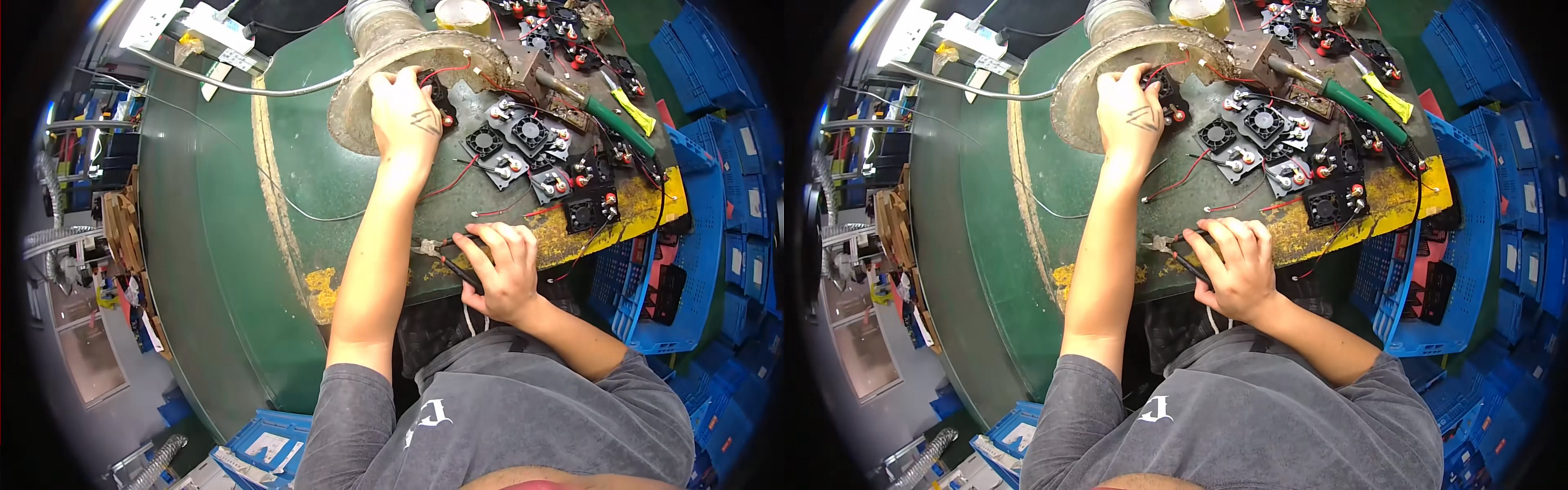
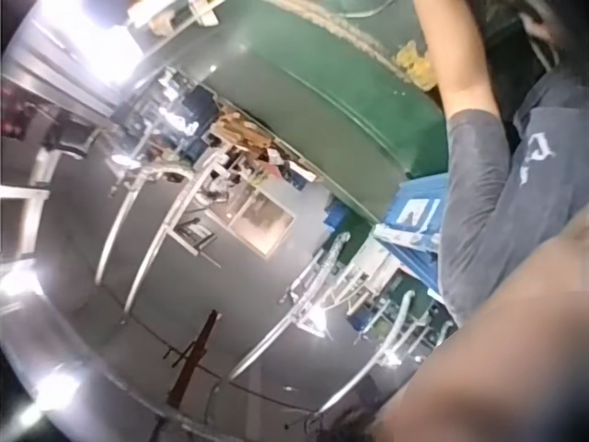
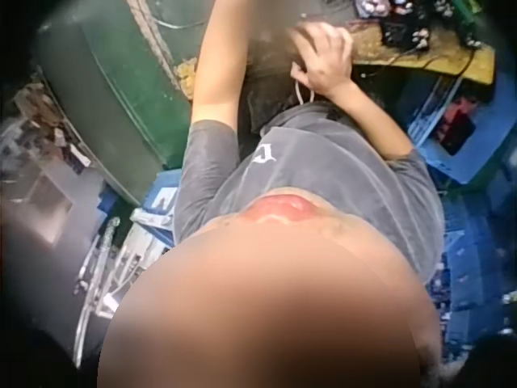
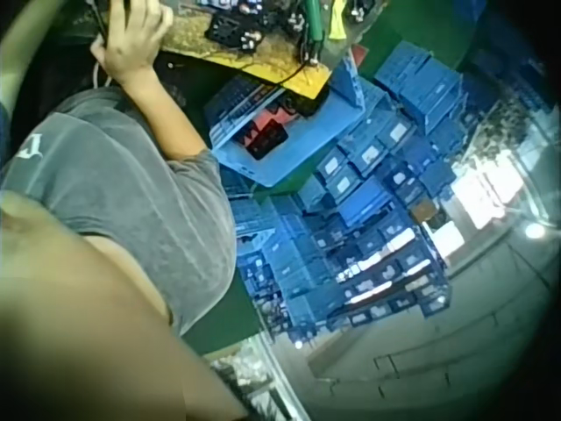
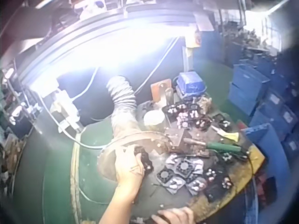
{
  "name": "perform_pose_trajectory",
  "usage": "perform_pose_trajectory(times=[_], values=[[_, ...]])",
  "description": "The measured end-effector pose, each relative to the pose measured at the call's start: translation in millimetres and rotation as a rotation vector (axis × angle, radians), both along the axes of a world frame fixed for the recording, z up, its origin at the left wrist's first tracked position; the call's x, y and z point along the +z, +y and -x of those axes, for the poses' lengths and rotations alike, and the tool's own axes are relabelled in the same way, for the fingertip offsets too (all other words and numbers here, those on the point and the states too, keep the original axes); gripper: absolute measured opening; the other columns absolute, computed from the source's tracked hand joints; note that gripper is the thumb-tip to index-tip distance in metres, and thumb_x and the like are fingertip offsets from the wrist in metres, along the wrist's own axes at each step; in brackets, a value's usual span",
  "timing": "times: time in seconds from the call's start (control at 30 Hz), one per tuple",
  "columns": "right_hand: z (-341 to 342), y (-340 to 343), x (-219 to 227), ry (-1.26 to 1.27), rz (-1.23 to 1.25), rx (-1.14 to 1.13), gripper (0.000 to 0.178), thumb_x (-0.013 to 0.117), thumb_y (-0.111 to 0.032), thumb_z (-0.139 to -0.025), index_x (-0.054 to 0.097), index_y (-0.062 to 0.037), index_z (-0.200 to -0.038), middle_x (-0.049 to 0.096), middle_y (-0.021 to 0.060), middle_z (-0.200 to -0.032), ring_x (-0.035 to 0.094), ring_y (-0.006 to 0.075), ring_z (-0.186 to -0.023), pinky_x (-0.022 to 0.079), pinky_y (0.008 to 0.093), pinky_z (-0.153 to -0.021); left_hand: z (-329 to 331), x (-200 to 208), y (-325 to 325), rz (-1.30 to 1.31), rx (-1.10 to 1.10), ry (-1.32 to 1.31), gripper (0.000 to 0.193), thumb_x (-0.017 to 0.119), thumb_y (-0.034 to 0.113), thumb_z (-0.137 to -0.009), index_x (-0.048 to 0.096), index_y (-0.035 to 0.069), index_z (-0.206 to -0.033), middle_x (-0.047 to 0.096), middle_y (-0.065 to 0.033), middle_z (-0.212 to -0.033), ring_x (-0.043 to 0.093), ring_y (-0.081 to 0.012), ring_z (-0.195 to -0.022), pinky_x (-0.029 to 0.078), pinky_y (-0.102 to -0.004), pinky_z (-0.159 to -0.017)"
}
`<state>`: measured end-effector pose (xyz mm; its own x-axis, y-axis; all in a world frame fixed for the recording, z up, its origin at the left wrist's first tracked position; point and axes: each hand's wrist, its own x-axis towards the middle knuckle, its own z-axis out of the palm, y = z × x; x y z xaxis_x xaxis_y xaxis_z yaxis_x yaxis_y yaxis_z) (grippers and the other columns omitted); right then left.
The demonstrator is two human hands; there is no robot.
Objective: Assembling electronic components including circuit boards and cooling fans at a workstation.
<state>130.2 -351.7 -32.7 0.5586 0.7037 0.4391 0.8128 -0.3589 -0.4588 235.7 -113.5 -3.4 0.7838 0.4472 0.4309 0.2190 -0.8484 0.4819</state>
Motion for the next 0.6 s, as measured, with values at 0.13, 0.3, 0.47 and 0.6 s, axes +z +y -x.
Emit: perform_pose_trajectory(times=[0.13, 0.3, 0.47, 0.6], values=[[1.3, 0.2, -2.8, -0.019, 0.022, -0.001, 0.069, 0.073, -0.027, -0.063, 0.067, -0.0094, -0.130, 0.059, 0.0113, -0.132, 0.052, 0.0321, -0.123, 0.036, 0.0525, -0.106, 2.3, -2.7, -5.9, -0.258, 0.013, -0.009, 0.039, 0.075, 0.011, -0.084, 0.067, 0.001, -0.122, 0.062, -0.0170, -0.118, 0.061, -0.0408, -0.105, 0.055, -0.0468, -0.090], [0.7, 0.3, -0.8, -0.023, 0.052, 0.008, 0.069, 0.072, -0.029, -0.064, 0.067, -0.0099, -0.130, 0.058, 0.0111, -0.134, 0.051, 0.0315, -0.125, 0.036, 0.0521, -0.108, 9.1, -2.5, -1.2, -0.435, -0.094, -0.042, 0.052, 0.077, 0.007, -0.073, 0.067, 0.003, -0.123, 0.067, -0.0169, -0.124, 0.060, -0.0399, -0.112, 0.056, -0.0438, -0.091], [-1.6, -2.0, 11.5, 0.065, 0.103, 0.047, 0.069, 0.074, -0.026, -0.065, 0.066, -0.0100, -0.132, 0.056, 0.0119, -0.138, 0.048, 0.0326, -0.129, 0.036, 0.0513, -0.109, 36.7, 6.1, -6.8, -0.373, -0.150, -0.163, 0.040, 0.071, 0.000, -0.080, 0.069, 0.004, -0.120, 0.069, -0.0167, -0.125, 0.063, -0.0383, -0.107, 0.055, -0.0432, -0.091], [-12.0, -21.0, 34.4, 0.173, -0.011, 0.108, 0.062, 0.074, -0.022, -0.069, 0.068, -0.0102, -0.130, 0.057, 0.0123, -0.141, 0.048, 0.0369, -0.134, 0.037, 0.0511, -0.110, 102.7, 29.6, -14.4, -0.044, -0.297, 0.021, 0.026, 0.067, -0.003, -0.086, 0.069, 0.004, -0.111, 0.070, -0.0162, -0.114, 0.065, -0.0354, -0.103, 0.054, -0.0419, -0.089]])
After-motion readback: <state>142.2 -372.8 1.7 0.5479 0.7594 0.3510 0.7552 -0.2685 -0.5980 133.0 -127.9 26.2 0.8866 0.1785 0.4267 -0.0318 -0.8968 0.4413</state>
